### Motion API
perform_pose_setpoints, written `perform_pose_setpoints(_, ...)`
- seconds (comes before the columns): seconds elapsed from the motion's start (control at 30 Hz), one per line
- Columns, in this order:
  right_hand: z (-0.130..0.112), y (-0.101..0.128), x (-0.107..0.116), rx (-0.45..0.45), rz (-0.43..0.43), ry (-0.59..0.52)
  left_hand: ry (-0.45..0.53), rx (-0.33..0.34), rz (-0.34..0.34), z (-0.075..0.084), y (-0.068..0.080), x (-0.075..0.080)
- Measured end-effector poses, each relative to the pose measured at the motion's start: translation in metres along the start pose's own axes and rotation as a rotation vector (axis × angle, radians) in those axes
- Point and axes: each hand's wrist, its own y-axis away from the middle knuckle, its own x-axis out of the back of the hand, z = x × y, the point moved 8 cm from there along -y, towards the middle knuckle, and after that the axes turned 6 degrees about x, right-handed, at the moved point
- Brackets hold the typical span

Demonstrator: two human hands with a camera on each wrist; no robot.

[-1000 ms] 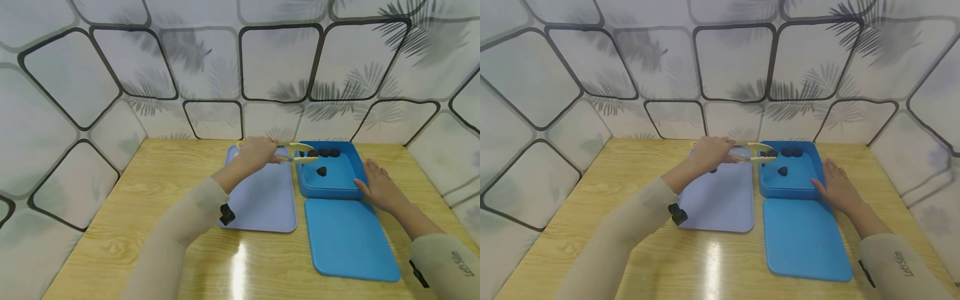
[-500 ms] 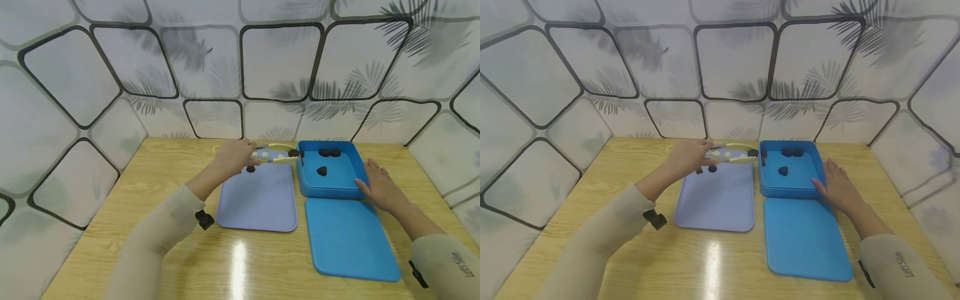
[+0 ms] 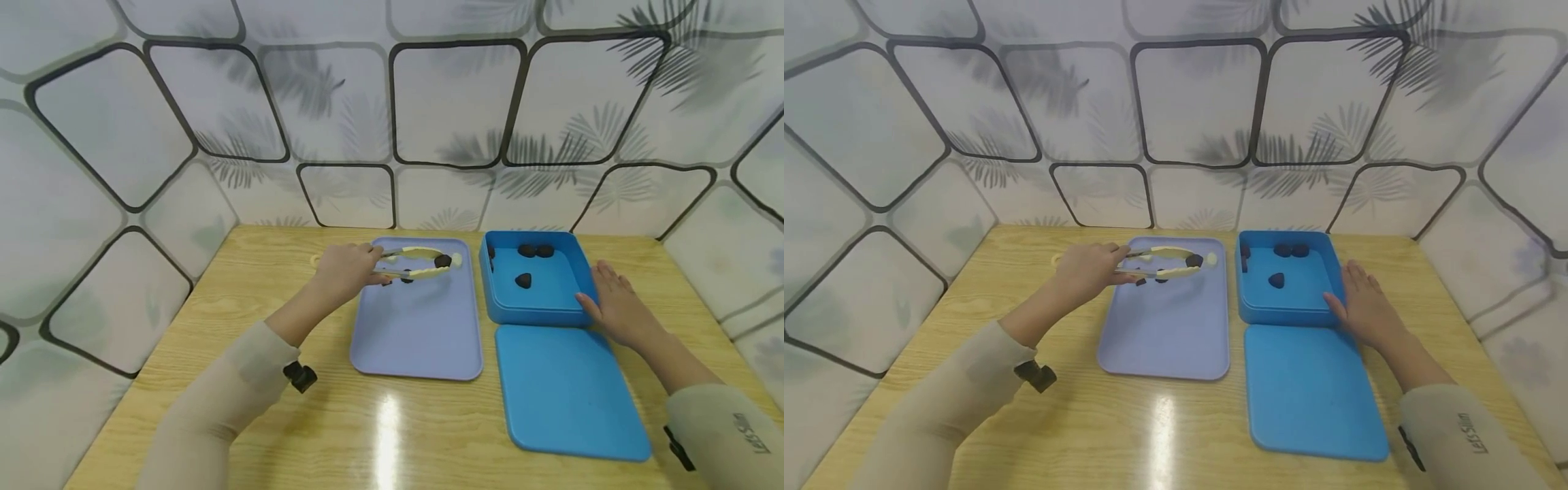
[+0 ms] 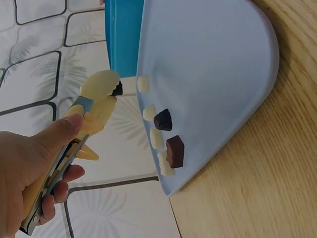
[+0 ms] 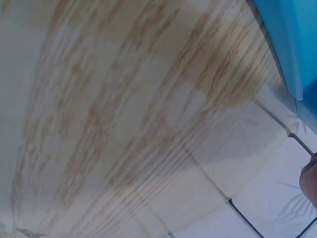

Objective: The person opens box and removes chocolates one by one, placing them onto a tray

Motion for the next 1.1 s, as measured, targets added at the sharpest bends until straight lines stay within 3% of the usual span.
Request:
perform_pose_setpoints(0.13, 0.0, 0.0, 0.0, 0.003, 0.006, -0.005, -0.014, 0.0, -0.016, -0.001, 0.001, -0.004)
perform_pose_setpoints(0.37, 0.0, 0.0, 0.001, 0.008, 0.014, -0.012, -0.048, -0.003, -0.15, 0.001, -0.002, -0.016)
perform_pose_setpoints(0.73, 0.004, 0.0, -0.002, 0.0, 0.024, -0.013, -0.011, 0.027, -0.27, 0.005, -0.012, -0.028)
perform_pose_setpoints(1.1, 0.004, 0.0, -0.003, 0.004, 0.03, -0.01, -0.021, 0.022, -0.292, 0.005, -0.013, -0.03)
